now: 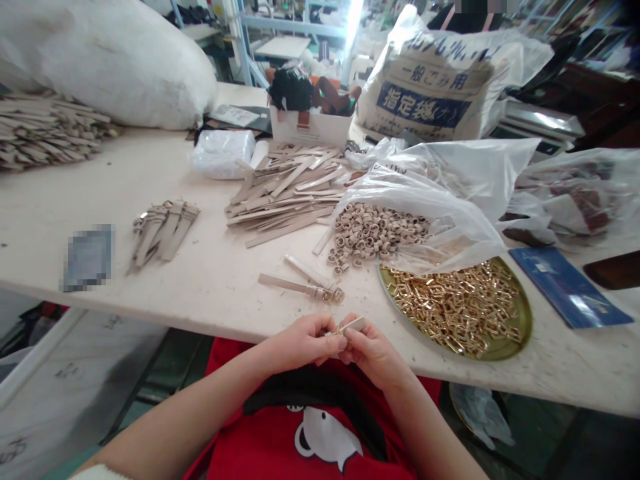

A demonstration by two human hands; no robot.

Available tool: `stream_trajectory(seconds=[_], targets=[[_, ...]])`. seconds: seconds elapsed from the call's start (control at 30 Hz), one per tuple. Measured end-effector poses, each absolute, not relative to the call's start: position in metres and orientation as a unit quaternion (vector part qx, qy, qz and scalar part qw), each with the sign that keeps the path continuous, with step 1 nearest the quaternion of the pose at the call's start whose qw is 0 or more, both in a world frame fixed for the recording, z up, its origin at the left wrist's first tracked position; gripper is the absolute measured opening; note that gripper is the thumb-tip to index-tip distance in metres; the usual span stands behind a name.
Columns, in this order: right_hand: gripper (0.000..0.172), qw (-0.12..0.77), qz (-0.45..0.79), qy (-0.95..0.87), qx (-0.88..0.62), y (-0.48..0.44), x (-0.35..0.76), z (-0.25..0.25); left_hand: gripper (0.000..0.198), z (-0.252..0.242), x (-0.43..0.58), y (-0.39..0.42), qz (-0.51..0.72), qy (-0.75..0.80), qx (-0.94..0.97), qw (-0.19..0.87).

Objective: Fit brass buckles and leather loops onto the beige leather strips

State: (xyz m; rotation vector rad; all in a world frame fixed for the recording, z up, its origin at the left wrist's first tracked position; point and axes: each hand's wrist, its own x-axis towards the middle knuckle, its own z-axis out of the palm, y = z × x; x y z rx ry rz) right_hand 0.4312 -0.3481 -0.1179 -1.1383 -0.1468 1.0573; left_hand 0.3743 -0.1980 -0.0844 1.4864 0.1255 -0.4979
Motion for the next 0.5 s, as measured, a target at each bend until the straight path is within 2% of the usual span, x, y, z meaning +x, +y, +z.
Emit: stream_trajectory(seconds=[0.2, 0.27, 0.4, 0.5], targets=[[0.019, 0.601, 0.232, -0.169, -0.746, -0.348, 0.427, -0.107, 0.036, -0.097, 0.379, -0.195, -0.201, 0.113, 0.710, 0.666], [0.020, 0.614, 0.264, -0.155, -0.728, -0.349, 0.429, -0.110, 0.035, -0.090, 0.378, -0.195, -0.195, 0.101, 0.740, 0.635], [0.026, 0.691, 0.414, -0.093, -0.585, -0.349, 0.437, -0.119, 0.028, -0.076, 0.374, -0.195, -0.193, 0.044, 0.766, 0.611], [0.025, 0.697, 0.414, -0.090, -0.579, -0.345, 0.439, -0.122, 0.027, -0.082, 0.374, -0.195, -0.205, 0.049, 0.732, 0.648]])
